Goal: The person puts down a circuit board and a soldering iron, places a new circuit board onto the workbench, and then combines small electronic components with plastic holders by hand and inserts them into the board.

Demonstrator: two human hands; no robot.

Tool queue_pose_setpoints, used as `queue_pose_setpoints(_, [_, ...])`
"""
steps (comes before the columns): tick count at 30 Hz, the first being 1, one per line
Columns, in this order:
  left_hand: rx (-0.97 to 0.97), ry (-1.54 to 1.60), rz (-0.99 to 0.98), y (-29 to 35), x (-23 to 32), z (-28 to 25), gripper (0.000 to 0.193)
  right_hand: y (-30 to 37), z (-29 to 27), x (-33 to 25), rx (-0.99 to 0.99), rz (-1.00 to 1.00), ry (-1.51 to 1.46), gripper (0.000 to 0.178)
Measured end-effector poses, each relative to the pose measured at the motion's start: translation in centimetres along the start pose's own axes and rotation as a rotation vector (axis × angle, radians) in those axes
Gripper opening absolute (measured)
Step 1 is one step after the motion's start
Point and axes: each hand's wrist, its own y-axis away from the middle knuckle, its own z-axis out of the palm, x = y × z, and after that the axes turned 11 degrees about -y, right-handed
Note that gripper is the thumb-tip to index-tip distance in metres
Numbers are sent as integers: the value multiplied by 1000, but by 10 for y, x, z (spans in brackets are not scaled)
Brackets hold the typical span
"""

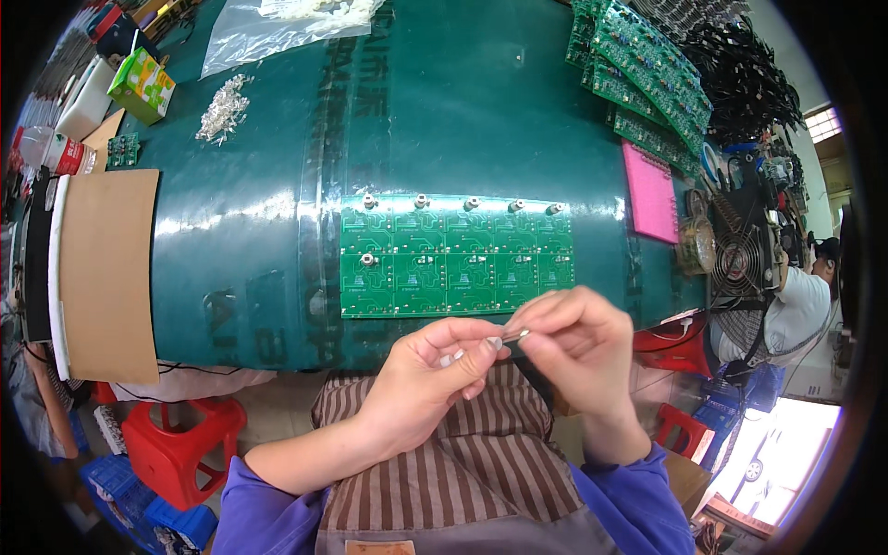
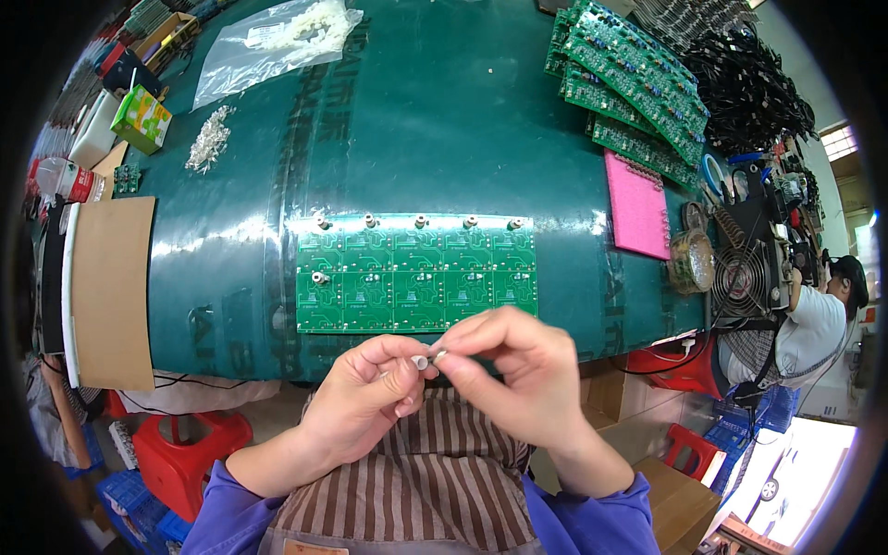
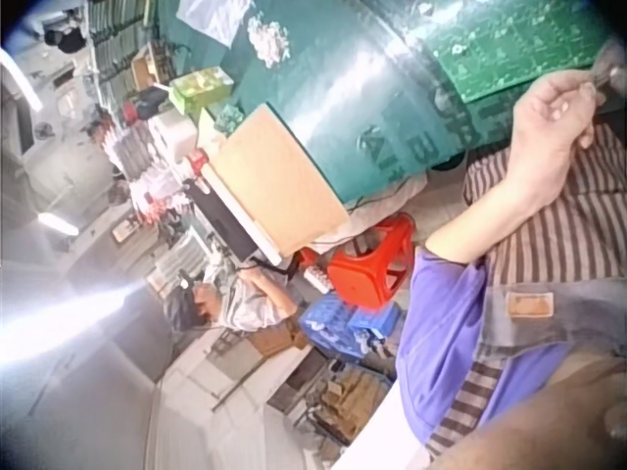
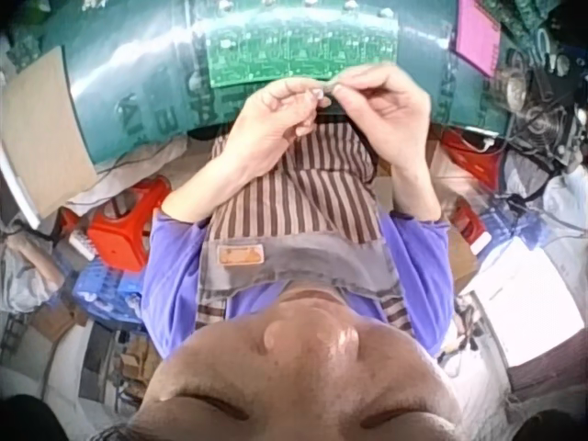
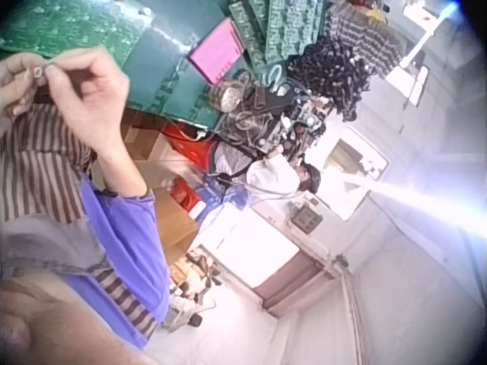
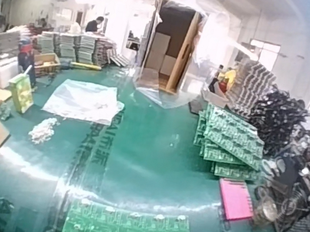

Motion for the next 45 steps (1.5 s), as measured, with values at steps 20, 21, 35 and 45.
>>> queue_pose_setpoints(20, [37, 18, 41, 8, 1, -14, 34, -16, 9, 11, -165, -149, 378, 14])
queue_pose_setpoints(21, [18, 43, 41, 9, 0, -16, 34, -21, 11, 11, -173, -147, 379, 14])
queue_pose_setpoints(35, [-91, 132, -134, 18, -7, -15, 32, -80, 30, 26, -153, -112, 868, 5])
queue_pose_setpoints(45, [-90, 97, -108, 16, -8, -16, 25, -82, 32, 23, -195, -127, 920, 7])
